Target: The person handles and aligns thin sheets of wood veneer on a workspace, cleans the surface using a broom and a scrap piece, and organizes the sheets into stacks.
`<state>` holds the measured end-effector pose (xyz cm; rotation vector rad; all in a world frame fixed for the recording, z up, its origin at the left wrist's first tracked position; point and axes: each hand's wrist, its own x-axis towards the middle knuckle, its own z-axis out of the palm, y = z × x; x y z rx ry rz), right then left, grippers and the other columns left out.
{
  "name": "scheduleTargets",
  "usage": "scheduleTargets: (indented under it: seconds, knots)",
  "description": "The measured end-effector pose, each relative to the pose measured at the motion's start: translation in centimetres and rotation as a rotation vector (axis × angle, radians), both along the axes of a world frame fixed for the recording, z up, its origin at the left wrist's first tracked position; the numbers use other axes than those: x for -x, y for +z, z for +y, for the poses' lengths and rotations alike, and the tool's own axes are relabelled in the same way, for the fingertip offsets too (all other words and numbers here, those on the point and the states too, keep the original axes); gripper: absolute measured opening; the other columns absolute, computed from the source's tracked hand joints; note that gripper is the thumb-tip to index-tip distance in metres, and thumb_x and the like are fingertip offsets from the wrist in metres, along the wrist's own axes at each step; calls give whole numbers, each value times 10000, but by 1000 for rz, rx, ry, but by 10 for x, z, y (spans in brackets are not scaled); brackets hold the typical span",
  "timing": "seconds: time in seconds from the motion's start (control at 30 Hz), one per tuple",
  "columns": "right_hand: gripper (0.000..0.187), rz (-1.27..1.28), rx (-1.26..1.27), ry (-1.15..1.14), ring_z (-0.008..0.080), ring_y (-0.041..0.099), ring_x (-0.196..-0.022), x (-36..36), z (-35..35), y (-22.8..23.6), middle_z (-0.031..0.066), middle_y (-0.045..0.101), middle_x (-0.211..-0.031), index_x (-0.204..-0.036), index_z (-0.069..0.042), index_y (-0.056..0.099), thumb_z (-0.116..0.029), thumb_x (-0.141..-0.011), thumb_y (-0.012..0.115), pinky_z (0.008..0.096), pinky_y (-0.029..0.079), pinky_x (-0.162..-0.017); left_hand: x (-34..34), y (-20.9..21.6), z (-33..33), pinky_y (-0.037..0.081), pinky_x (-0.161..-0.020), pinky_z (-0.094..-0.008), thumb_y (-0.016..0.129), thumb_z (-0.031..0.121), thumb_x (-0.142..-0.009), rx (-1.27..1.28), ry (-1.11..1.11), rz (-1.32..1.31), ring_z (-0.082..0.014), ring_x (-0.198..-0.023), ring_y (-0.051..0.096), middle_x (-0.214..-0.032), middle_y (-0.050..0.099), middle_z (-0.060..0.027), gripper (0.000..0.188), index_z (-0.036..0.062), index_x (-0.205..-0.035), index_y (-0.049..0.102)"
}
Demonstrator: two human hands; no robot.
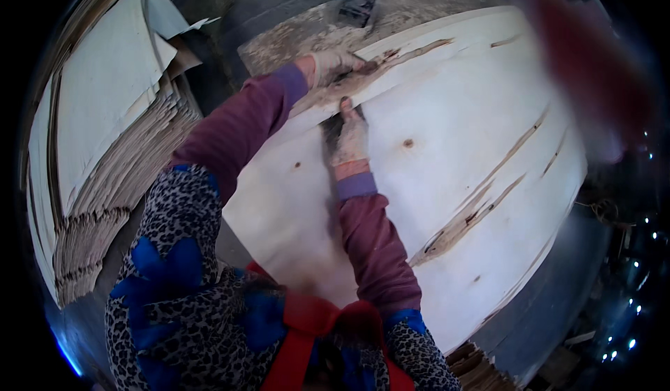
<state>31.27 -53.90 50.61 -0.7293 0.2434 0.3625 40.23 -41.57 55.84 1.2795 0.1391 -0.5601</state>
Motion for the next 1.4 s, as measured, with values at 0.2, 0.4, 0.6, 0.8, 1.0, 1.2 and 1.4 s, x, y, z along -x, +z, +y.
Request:
scheduleTargets:
  seconds: [0.2, 0.4, 0.6, 0.8, 1.0, 1.2, 1.4]
  knots:
    - [293, 26, -231, 82, 203, 568, -872, 6, -6, 24, 65, 576, -970, -1077, -32, 523, -213, -849, 558, 346, 490, -779, 83, 70, 75, 417, -816, -295, 436, 539, -847, -411, -316, -101, -139, -978, 529, -1111, 565, -93, 647, 13, -1223, 450]
    - [327, -100, -38, 9, 210, 572, -823, -23, -14, -8, 78, 584, -938, -1033, -37, 539, -303, -844, 550, 322, 469, -753, 185, 78, 55, 450, -740, -246, 701, 144, -668, -839, -237, -33, -148, -872, 564, -1005, 598, -85, 544, -68, -1127, 499]
    - [363, -223, 549, -222, 158, 544, -923, 160, -113, 39, 72, 543, -1006, -1156, 12, 460, -208, -875, 521, 270, 451, -780, 206, -25, 83, 399, -498, -245, 733, 252, -674, -994, 116, 41, -91, -558, 491, -718, 575, -12, 414, -13, -963, 598]
    - [204, 342, 879, -687, 83, 473, -759, 440, -290, 51, 6, 516, -866, -1060, -14, 515, -81, -869, 487, 218, 414, -694, 198, -50, 95, 299, -415, -227, 750, 399, -654, -929, 214, 71, -73, -447, 377, -577, 463, 60, 336, 143, -818, 607]
    - [169, 832, 471, -1033, 165, 514, -709, 564, -332, -2, 49, 547, -840, -967, -43, 536, -168, -857, 505, 292, 446, -689, 206, -80, 142, 457, -678, -320, 698, 388, -717, -862, 173, 206, -180, -764, 558, -947, 611, -74, 534, 14, -1075, 564]
    - [482, 545, -73, -937, 284, 395, -1160, 531, -311, 33, 106, 431, -1264, -1256, -72, 388, -323, -858, 491, 453, 324, -947, 230, -54, 142, 450, -688, -344, 640, 362, -758, -1423, 235, -433, -220, -748, 572, -871, 638, -107, 439, -29, -952, 600]
    - [489, 709, 251, -1179, 268, 488, -1002, 540, -327, 57, 122, 511, -1145, -1210, -14, 412, -338, -864, 531, 419, 428, -839, 254, -22, 116, 434, -738, -292, 599, 181, -791, -923, 435, -470, -159, -813, 554, -905, 621, -129, 285, -29, -981, 569]
